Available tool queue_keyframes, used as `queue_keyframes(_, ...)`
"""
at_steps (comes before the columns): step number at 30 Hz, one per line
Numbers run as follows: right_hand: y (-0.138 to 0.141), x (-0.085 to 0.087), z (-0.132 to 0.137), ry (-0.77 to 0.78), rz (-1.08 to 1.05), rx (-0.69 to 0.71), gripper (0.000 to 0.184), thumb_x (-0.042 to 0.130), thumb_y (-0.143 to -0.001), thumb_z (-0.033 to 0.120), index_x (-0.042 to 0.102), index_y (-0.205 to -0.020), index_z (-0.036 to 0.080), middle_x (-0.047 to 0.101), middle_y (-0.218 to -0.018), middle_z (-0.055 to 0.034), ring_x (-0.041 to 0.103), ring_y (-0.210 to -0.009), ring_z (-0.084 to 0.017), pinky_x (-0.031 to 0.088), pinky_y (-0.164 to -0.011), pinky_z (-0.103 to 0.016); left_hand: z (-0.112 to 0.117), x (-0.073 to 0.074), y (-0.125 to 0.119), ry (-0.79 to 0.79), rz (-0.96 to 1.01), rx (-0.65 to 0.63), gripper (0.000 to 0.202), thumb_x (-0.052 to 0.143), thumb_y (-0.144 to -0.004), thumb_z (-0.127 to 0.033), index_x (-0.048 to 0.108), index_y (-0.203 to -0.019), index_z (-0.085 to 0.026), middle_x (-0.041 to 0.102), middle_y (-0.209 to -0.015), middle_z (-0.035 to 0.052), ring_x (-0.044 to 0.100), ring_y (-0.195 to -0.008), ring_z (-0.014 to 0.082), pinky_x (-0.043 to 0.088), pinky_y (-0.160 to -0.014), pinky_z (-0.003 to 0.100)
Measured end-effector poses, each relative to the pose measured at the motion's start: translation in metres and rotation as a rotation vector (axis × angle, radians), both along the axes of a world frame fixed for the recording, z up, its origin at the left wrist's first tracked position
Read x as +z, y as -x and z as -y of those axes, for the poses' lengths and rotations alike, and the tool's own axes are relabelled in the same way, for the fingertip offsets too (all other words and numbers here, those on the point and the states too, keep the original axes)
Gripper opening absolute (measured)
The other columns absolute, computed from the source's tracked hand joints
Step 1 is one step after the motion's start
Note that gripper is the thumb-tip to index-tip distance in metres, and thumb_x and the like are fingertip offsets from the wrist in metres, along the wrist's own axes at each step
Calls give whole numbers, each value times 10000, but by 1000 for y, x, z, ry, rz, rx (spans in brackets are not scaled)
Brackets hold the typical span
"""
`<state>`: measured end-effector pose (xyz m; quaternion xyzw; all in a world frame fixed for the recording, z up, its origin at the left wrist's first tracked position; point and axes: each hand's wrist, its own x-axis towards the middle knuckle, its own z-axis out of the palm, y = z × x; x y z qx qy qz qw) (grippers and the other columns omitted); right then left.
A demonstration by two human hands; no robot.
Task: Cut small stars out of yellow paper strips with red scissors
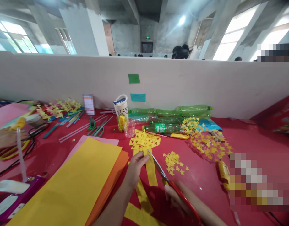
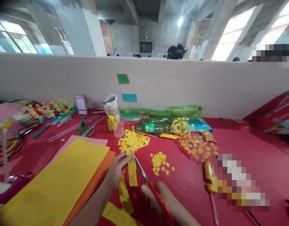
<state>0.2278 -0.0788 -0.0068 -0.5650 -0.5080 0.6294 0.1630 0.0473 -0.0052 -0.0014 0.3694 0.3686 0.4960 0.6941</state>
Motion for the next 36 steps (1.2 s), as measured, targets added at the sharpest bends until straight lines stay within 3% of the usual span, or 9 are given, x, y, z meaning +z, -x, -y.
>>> queue_keyframes(3, 1, 0, 0, 0, 15, -5, 240, 549, -918, 304, 583, -1091, 142, 630, -1029, -45, 637, -818, -173, 547, -696, -338, 0, 1, 1, 9, -1, 2, 187, 672, -737, -350, 647, -796, -175, 679, -745, 7, 628, -743, 182, 450, -674, 258)
queue_keyframes(5, 1, 2, 0, -18, 20, -14, 244, 525, -926, 348, 611, -985, 128, 647, -872, -19, 628, -674, -134, 532, -597, -278, 0, 2, 1, 8, -1, 6, 192, 678, -732, -354, 635, -765, -170, 671, -726, 9, 627, -738, 184, 450, -667, 258)
queue_keyframes(8, 1, 5, -1, -68, 21, -42, 449, 468, -894, 518, 581, -672, 144, 526, -513, 45, 487, -392, -84, 391, -386, -196, 0, 2, 1, 8, -4, 1, 200, 675, -733, -364, 627, -752, -170, 654, -687, 4, 619, -711, 178, 446, -646, 254)
queue_keyframes(10, 2, 7, -2, -104, 21, -60, 518, 461, -834, 617, 502, -564, 177, 431, -410, 63, 400, -316, -75, 299, -318, -190, 0, 2, 0, 9, -16, 0, 214, 673, -730, -379, 637, -774, -173, 649, -675, -1, 614, -691, 173, 442, -638, 253)
queue_keyframes(15, 2, 9, -5, -160, 26, -54, 553, 435, -773, 696, 464, -533, 198, 422, -388, 51, 373, -297, -78, 244, -275, -183, 0, 6, 1, 15, -57, -5, 251, 666, -728, -407, 636, -776, -163, 654, -704, 14, 610, -695, 176, 440, -634, 251)
queue_keyframes(25, -2, 9, -8, -169, 12, -13, 497, 502, -793, 609, 467, -524, 193, 431, -378, 57, 414, -304, -89, 290, -294, -179, 0, 8, 4, 20, -86, -17, 204, 645, -735, -370, 607, -743, -169, 607, -650, -14, 555, -581, 129, 416, -587, 237)
queue_keyframes(31, -3, 8, -8, -148, -27, -48, 512, 503, -783, 631, 466, -521, 193, 349, -349, 96, 332, -280, -52, 267, -308, -162, -6, 10, 13, 105, -122, 13, 242, 685, -694, -383, 562, -678, -175, 572, -535, -25, 539, -492, 122, 391, -491, 219)
queue_keyframes(34, -4, 4, -4, -102, -66, -68, 558, 407, -775, 714, 439, -541, 209, 298, -316, 114, 276, -226, -54, 228, -263, -165, -11, 6, 18, 186, -19, -35, 254, 609, -763, -433, 584, -783, -181, 601, -572, -8, 554, -478, 133, 404, -466, 232)
queue_keyframes(36, -4, 2, -2, -98, -132, -83, 575, 359, -786, 729, 435, -554, 208, 306, -310, 114, 274, -221, -51, 262, -279, -165, -14, 2, 17, 208, 29, -57, 288, 557, -794, -464, 581, -892, -195, 622, -634, -3, 567, -483, 137, 424, -470, 246)
